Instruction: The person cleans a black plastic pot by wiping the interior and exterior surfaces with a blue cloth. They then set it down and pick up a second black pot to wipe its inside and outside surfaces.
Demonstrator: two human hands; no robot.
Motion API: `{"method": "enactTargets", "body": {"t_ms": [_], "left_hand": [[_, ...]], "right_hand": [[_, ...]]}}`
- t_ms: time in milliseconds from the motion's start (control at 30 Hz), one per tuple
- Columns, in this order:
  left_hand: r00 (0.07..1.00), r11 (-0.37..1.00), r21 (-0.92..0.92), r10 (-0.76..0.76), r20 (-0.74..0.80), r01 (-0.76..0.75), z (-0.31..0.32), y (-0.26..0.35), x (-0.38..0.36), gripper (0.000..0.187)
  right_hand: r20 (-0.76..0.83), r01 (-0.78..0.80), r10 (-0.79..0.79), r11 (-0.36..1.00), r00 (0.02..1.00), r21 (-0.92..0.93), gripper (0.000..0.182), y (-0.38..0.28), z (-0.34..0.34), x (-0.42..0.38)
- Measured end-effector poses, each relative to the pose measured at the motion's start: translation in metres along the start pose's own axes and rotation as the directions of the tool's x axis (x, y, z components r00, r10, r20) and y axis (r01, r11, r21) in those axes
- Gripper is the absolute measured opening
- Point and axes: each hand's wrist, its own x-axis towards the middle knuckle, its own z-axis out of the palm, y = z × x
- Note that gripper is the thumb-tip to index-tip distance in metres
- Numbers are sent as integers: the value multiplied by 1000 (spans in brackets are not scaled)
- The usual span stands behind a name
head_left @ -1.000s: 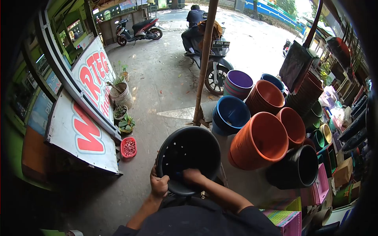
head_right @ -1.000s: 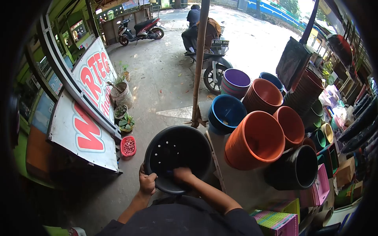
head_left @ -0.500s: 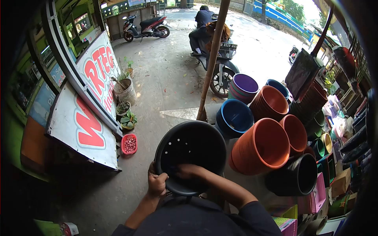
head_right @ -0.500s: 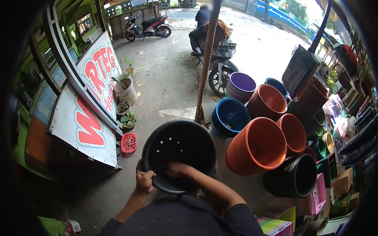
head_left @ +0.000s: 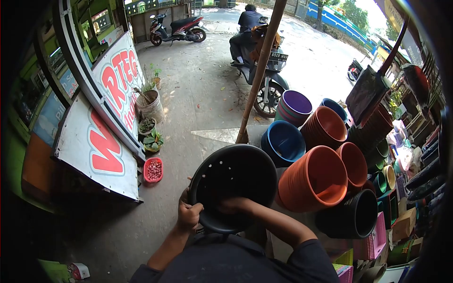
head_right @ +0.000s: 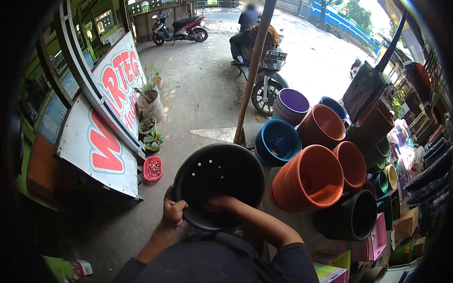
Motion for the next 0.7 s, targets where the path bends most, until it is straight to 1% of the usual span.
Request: {"method": "enactTargets", "body": {"t_ms": [33,67,100,133,167,200,233,267,300,333,367,400,433,467,500,533,567,600,633,667,700], "left_hand": [[1000,1000,-2,-4,0,4,-3,2,0,54],[1000,1000,-14,2,1,-2,-5,4,1,54],[1000,1000,-29,10,2,-9,-5,5,2,54],[1000,999,-33,7,-1,-7,-3,4,2,54],[999,999,-38,4,-35,-5,1,2,0,53],[998,999,-40,-5,-67,3,2,1,-3,52],[998,999,-37,-21,-66,19,2,-1,-3,52],[999,1000,-23,-19,-39,18,2,-4,-1,51],[1000,1000,-13,-15,-16,15,4,-8,-2,50],[999,999,-20,-28,-24,28,5,-10,-3,50],[999,999,-19,-28,-16,28,5,-10,-3,49],[1000,1000,-13,-26,-3,25,3,-9,-4,47],[1000,1000,-9,-29,-4,29,1,-7,-3,47],[1000,1000,-22,-16,-7,16,-1,-5,-2,49],[1000,999,-37,-3,-14,2,-2,-5,-3,51],[1000,998,-55,13,-24,-15,-3,-4,-4,54],[999,998,-56,14,-31,-16,-3,-5,-6,54],[999,997,-82,-17,-33,14,-4,-5,-9,55],[998,993,-108,-49,-30,46,-4,-6,-12,55],[998,993,-107,-51,-29,48,-6,-10,-13,55],[999,997,-72,-40,-26,38,-11,-17,-16,57]], "right_hand": [[265,-49,47,999,963,2,27,11,4,-11],[512,-98,86,995,854,-5,27,22,10,-24],[429,-37,173,951,886,-308,32,15,-5,-41],[323,8,225,810,919,-586,38,7,-20,-55],[114,-221,356,769,928,-600,44,41,7,-46],[-94,-444,478,700,873,-560,51,70,36,-37],[-209,-505,460,775,863,-381,55,68,20,-37],[-321,-531,459,826,829,-189,60,62,-11,-37],[-306,-536,470,823,828,-188,60,54,-29,-40],[-258,-418,330,669,908,-614,58,46,-44,-43],[-140,-213,214,367,967,-905,57,41,-48,-44],[-135,-210,216,375,967,-903,57,43,-40,-48],[-130,-394,413,658,901,-642,58,48,-33,-52],[-37,-564,577,779,816,-273,58,52,-24,-56],[54,-429,511,770,858,-473,57,29,-24,-62],[159,-257,453,723,877,-641,58,3,-22,-66],[355,-166,341,882,870,-441,58,10,6,-63],[511,-95,183,976,840,-194,61,16,33,-57],[509,-389,302,919,806,70,60,-6,37,-45],[538,-623,405,714,740,320,60,-30,35,-30],[368,-489,324,635,871,598,54,-38,38,-21]]}}
